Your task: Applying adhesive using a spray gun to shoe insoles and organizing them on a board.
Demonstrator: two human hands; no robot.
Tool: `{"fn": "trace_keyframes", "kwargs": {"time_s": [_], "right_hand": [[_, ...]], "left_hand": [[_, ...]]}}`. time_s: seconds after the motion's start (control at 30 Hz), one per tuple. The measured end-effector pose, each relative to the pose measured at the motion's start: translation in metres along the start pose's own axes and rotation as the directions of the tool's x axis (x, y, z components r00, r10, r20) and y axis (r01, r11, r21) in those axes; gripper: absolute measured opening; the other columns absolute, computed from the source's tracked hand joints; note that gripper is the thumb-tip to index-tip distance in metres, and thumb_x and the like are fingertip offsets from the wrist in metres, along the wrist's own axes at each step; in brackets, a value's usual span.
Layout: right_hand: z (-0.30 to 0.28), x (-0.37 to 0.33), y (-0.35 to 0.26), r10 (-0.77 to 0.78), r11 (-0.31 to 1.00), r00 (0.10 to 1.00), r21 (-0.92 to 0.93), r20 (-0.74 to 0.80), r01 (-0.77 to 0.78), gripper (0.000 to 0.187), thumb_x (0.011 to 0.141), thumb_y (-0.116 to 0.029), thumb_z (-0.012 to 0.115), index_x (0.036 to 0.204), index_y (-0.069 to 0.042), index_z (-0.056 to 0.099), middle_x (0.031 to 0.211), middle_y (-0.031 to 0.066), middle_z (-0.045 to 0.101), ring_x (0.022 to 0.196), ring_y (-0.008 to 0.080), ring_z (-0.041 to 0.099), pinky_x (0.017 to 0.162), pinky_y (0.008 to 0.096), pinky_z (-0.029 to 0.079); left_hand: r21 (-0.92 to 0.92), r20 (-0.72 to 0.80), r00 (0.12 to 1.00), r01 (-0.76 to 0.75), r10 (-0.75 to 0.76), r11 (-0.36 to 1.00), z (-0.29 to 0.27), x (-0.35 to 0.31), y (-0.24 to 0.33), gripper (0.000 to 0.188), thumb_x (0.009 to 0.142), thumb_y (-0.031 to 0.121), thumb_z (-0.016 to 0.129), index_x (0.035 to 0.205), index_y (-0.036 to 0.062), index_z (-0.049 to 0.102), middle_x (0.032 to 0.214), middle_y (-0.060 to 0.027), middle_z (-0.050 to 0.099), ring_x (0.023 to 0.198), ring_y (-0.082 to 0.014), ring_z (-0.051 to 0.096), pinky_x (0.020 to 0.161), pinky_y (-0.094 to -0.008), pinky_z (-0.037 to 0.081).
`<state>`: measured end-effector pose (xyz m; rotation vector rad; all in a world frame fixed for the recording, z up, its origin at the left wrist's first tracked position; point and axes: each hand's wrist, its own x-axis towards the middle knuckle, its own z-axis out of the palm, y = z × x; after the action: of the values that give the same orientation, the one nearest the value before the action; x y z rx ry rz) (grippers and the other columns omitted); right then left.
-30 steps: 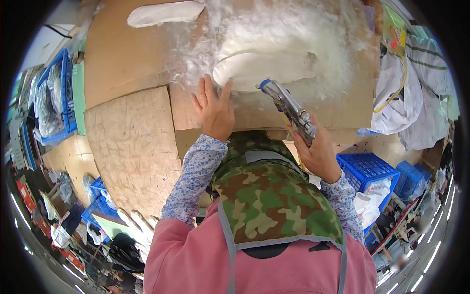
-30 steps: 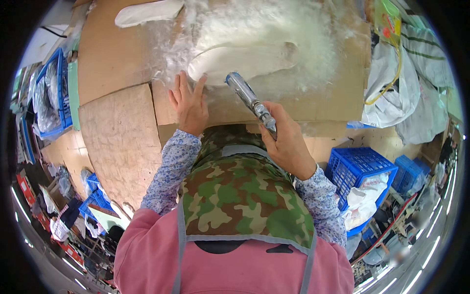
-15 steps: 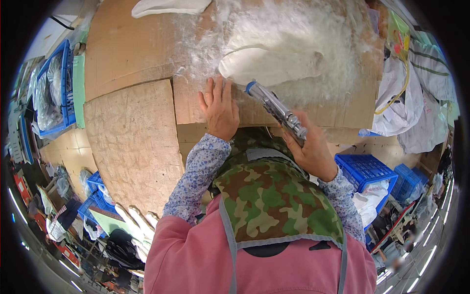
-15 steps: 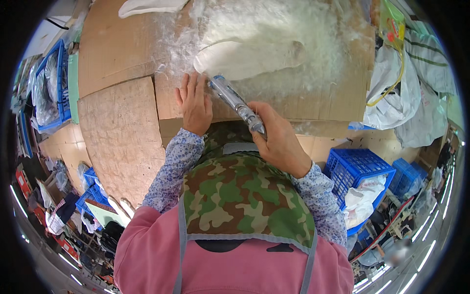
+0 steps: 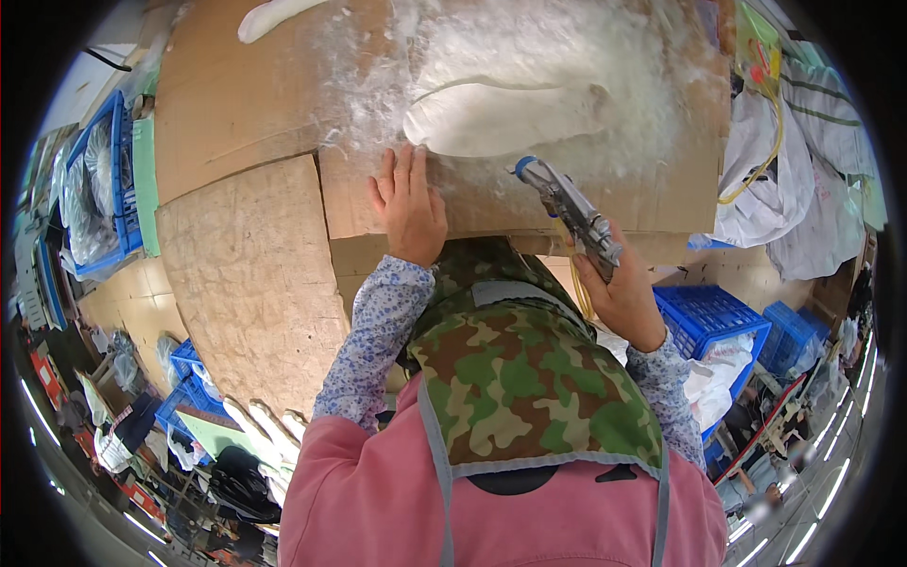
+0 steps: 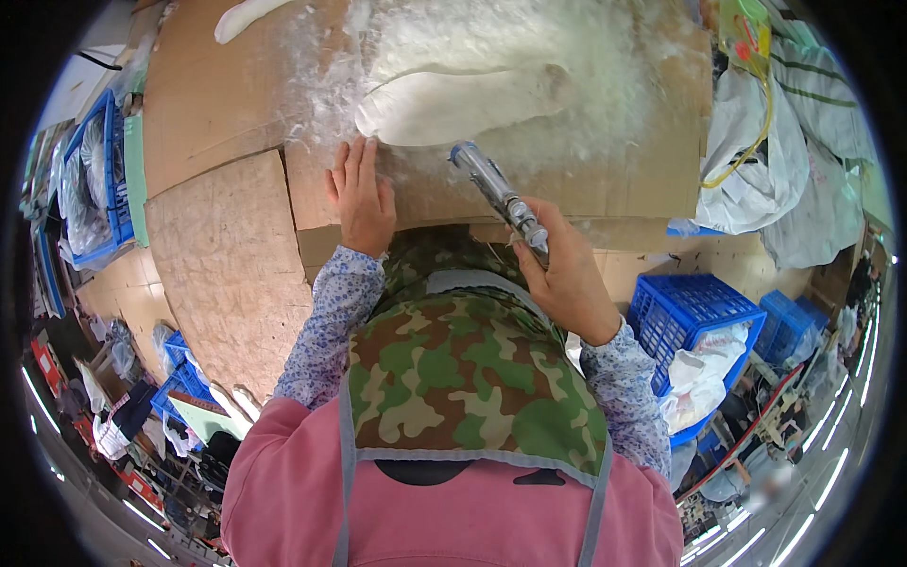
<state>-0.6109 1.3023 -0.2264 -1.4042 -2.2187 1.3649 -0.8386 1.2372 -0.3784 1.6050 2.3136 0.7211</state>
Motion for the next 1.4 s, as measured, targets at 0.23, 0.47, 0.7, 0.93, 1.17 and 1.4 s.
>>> {"fn": "trace_keyframes", "kwargs": {"time_s": [0.23,0.47,0.7,0.93,1.17,1.4], "right_hand": [[-0.002,0.000,-0.007,0.029,0.997,0.999,0.070,-0.022,-0.027,0.036,0.083,0.000,0.057,0.118,-0.002,0.047,0.096,0.0205,0.061,0.091,0.0378,0.059,0.077,0.0385,0.046],[0.003,0.003,-0.012,-0.005,0.994,0.998,0.112,0.059,-0.001,0.036,0.083,-0.001,0.056,0.118,-0.003,0.047,0.097,0.0205,0.059,0.089,0.0377,0.059,0.076,0.0385,0.046],[-0.009,-0.011,0.008,0.029,0.996,0.993,0.092,-0.114,-0.018,0.035,0.085,-0.002,0.056,0.119,-0.003,0.047,0.090,0.0204,0.061,0.082,0.0391,0.059,0.072,0.0385,0.047],[-0.021,-0.026,0.021,0.138,0.987,0.974,0.112,-0.180,-0.119,0.033,0.085,-0.002,0.057,0.117,0.000,0.048,0.090,0.0179,0.063,0.082,0.0315,0.062,0.072,0.0344,0.047],[-0.030,-0.030,0.033,0.155,0.986,0.959,0.093,-0.238,-0.136,0.029,0.085,-0.002,0.057,0.113,0.001,0.050,0.090,0.0171,0.063,0.081,0.0291,0.062,0.072,0.0332,0.047],[-0.028,-0.015,0.024,0.080,0.994,0.975,0.090,-0.207,-0.062,0.031,0.085,-0.003,0.057,0.115,-0.001,0.048,0.088,0.0198,0.061,0.079,0.0358,0.060,0.070,0.0358,0.047]], "left_hand": [[-0.045,-0.020,1.000,0.006,-0.007,0.999,0.003,0.000,-0.003,0.053,0.084,0.006,0.050,0.136,0.0096,0.041,0.141,-0.0111,0.039,0.134,-0.0324,0.029,0.109,-0.0534,0.015],[-0.146,-0.035,0.999,0.008,-0.013,0.989,0.004,0.006,-0.009,0.051,0.082,0.006,0.052,0.133,0.0108,0.044,0.139,-0.0131,0.039,0.134,-0.0330,0.030,0.108,-0.0565,0.016],[-0.228,-0.130,0.990,0.018,-0.049,0.974,0.004,0.018,-0.011,0.041,0.081,0.001,0.052,0.121,0.0077,0.053,0.132,-0.0145,0.048,0.122,-0.0318,0.043,0.101,-0.0450,0.029],[-0.438,-0.091,0.970,0.164,-0.226,0.884,0.007,0.039,-0.015,0.033,0.080,-0.003,0.054,0.112,0.0031,0.053,0.108,-0.0141,0.055,0.095,-0.0276,0.054,0.085,-0.0377,0.042],[-0.581,-0.035,0.930,0.279,-0.367,0.764,0.006,0.057,-0.013,0.039,0.081,0.000,0.054,0.119,-0.0001,0.044,0.099,-0.0130,0.054,0.085,-0.0197,0.054,0.077,-0.0334,0.046],[-0.519,0.050,0.919,0.359,-0.391,0.776,0.007,0.067,-0.026,0.043,0.080,0.003,0.058,0.121,-0.0001,0.046,0.094,-0.0118,0.057,0.081,-0.0199,0.056,0.074,-0.0330,0.047]]}}
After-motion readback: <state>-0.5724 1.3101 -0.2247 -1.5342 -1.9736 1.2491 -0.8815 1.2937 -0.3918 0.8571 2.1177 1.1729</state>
